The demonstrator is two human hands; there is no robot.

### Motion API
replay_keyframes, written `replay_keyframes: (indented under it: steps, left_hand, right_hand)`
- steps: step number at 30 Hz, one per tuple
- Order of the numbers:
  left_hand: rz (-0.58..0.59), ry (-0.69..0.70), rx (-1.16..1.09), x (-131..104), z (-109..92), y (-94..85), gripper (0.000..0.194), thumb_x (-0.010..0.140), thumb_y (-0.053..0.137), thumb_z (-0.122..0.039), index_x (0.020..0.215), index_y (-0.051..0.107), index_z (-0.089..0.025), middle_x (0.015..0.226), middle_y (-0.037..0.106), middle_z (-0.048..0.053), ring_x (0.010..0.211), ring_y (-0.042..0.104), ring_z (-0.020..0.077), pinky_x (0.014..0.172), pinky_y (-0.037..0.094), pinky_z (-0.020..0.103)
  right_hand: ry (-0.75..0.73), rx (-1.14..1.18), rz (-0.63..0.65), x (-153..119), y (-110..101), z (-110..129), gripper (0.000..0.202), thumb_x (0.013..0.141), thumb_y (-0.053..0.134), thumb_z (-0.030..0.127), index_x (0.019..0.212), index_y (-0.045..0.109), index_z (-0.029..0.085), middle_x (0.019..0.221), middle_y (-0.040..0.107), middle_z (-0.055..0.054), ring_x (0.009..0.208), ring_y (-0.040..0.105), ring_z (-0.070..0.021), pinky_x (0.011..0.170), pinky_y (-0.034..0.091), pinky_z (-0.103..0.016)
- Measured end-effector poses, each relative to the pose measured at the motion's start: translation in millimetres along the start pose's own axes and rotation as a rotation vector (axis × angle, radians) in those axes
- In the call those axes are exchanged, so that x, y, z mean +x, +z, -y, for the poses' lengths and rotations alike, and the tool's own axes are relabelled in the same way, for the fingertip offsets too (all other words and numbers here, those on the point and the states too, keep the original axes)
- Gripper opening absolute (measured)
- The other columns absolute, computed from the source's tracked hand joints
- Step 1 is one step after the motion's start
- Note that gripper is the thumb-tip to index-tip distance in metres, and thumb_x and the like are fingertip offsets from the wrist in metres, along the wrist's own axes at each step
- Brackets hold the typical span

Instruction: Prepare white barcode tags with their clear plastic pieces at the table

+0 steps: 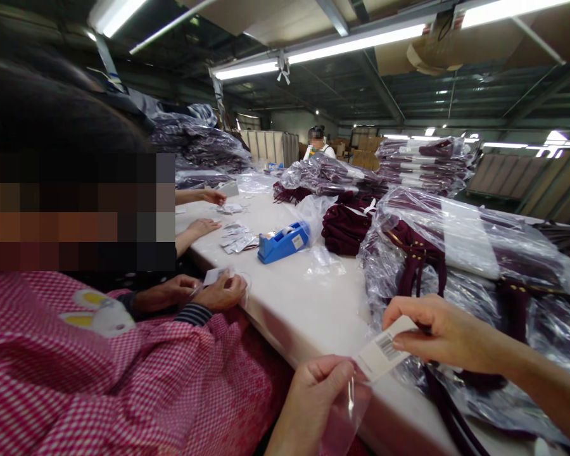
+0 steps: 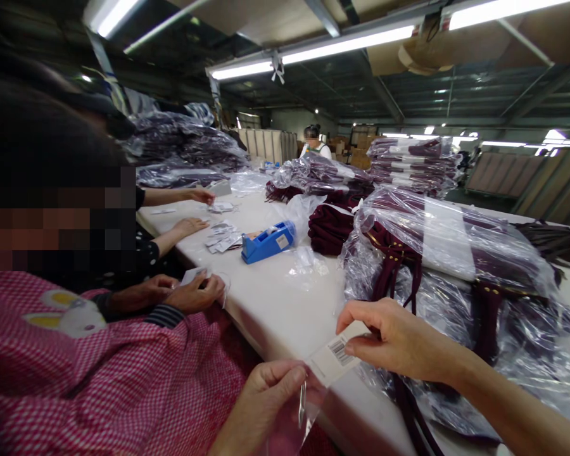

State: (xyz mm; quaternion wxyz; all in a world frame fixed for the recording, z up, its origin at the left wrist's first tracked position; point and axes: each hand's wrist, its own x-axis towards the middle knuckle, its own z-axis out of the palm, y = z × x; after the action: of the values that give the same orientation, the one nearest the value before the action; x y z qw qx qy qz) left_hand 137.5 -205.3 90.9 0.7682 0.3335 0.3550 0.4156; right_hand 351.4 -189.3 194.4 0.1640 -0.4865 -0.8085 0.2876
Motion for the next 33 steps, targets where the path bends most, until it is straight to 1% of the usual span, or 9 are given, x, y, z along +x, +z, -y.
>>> replay_keyframes:
  steps: [3, 6, 11, 16, 19, 22, 26, 30, 33]
  left_hand:
    - [-0.008, -0.01, -0.017, 2, 3, -2.7, 0.028, 0.068, 0.075, -0.039, 0.069, 0.075, -0.01, 0.061, 0.069, 0.007, 0.054, 0.055, 0.0115, 0.055, 0.037, 0.021]
    - [-0.007, -0.019, -0.031, 4, 6, -4.0, 0.027, 0.068, 0.076, -0.037, 0.07, 0.075, -0.01, 0.058, 0.068, 0.006, 0.051, 0.053, 0.0101, 0.052, 0.035, 0.02]
    - [0.065, 0.02, -0.109, 6, 12, -6.6, 0.022, 0.07, 0.076, -0.03, 0.081, 0.077, -0.011, 0.062, 0.069, 0.006, 0.051, 0.052, 0.0075, 0.052, 0.035, 0.019]
    - [0.089, 0.016, -0.111, 4, 10, -3.3, 0.022, 0.071, 0.075, -0.03, 0.083, 0.078, -0.012, 0.055, 0.067, 0.005, 0.046, 0.052, 0.0079, 0.05, 0.036, 0.019]
    - [0.054, 0.025, -0.078, 0, 2, 1.7, 0.021, 0.07, 0.075, -0.029, 0.083, 0.078, -0.013, 0.056, 0.067, 0.004, 0.048, 0.052, 0.0083, 0.053, 0.038, 0.02]
    - [-0.005, 0.05, 0.023, -2, -3, 3.7, 0.019, 0.071, 0.074, -0.028, 0.082, 0.078, -0.013, 0.057, 0.067, 0.003, 0.052, 0.052, 0.0093, 0.054, 0.037, 0.02]
    - [-0.035, 0.089, 0.096, 2, 0, 1.0, 0.019, 0.07, 0.074, -0.029, 0.078, 0.078, -0.013, 0.061, 0.069, 0.003, 0.056, 0.053, 0.0101, 0.056, 0.037, 0.02]
    - [-0.093, 0.065, 0.127, 4, 4, -1.6, 0.022, 0.068, 0.075, -0.032, 0.077, 0.078, -0.013, 0.058, 0.067, 0.002, 0.052, 0.049, 0.0095, 0.052, 0.034, 0.021]
    - [-0.124, 0.056, 0.11, 4, 4, -1.9, 0.025, 0.065, 0.077, -0.034, 0.077, 0.077, -0.013, 0.062, 0.068, 0.003, 0.053, 0.052, 0.0115, 0.054, 0.037, 0.023]
  right_hand:
    - [0.002, -0.013, 0.0, 1, 1, 1, 0.013, 0.078, 0.056, 0.014, 0.086, 0.062, 0.021, 0.055, 0.049, 0.008, 0.05, 0.044, -0.0075, 0.049, 0.032, -0.017]
    - [-0.012, -0.026, 0.012, 2, 1, 2, 0.013, 0.077, 0.057, 0.013, 0.085, 0.063, 0.021, 0.057, 0.051, 0.008, 0.051, 0.045, -0.0075, 0.05, 0.033, -0.017]
    - [-0.016, -0.079, 0.021, 2, 2, 4, 0.015, 0.077, 0.056, 0.014, 0.085, 0.064, 0.022, 0.061, 0.055, 0.006, 0.058, 0.05, -0.0098, 0.055, 0.035, -0.017]
    - [-0.007, -0.075, 0.028, 5, 5, 0, 0.014, 0.076, 0.055, 0.015, 0.085, 0.064, 0.021, 0.064, 0.056, 0.005, 0.06, 0.05, -0.0104, 0.054, 0.035, -0.018]
    - [0.011, 0.04, 0.05, 7, 8, -7, 0.013, 0.078, 0.054, 0.015, 0.087, 0.062, 0.02, 0.063, 0.054, 0.005, 0.055, 0.047, -0.009, 0.05, 0.033, -0.017]
    - [0.012, 0.108, 0.056, 9, 9, -12, 0.015, 0.078, 0.055, 0.016, 0.09, 0.062, 0.019, 0.065, 0.054, 0.005, 0.056, 0.046, -0.009, 0.049, 0.034, -0.017]
    - [0.003, 0.092, 0.049, 9, 10, -14, 0.017, 0.076, 0.055, 0.015, 0.091, 0.062, 0.019, 0.063, 0.053, 0.005, 0.055, 0.044, -0.0089, 0.049, 0.032, -0.017]
    - [0.029, 0.125, 0.031, 9, 11, -14, 0.019, 0.076, 0.056, 0.015, 0.093, 0.061, 0.02, 0.063, 0.052, 0.006, 0.054, 0.042, -0.0086, 0.049, 0.032, -0.018]
    - [0.061, 0.175, 0.029, 11, 14, -16, 0.019, 0.077, 0.056, 0.017, 0.096, 0.06, 0.02, 0.063, 0.053, 0.006, 0.053, 0.042, -0.0087, 0.048, 0.031, -0.018]
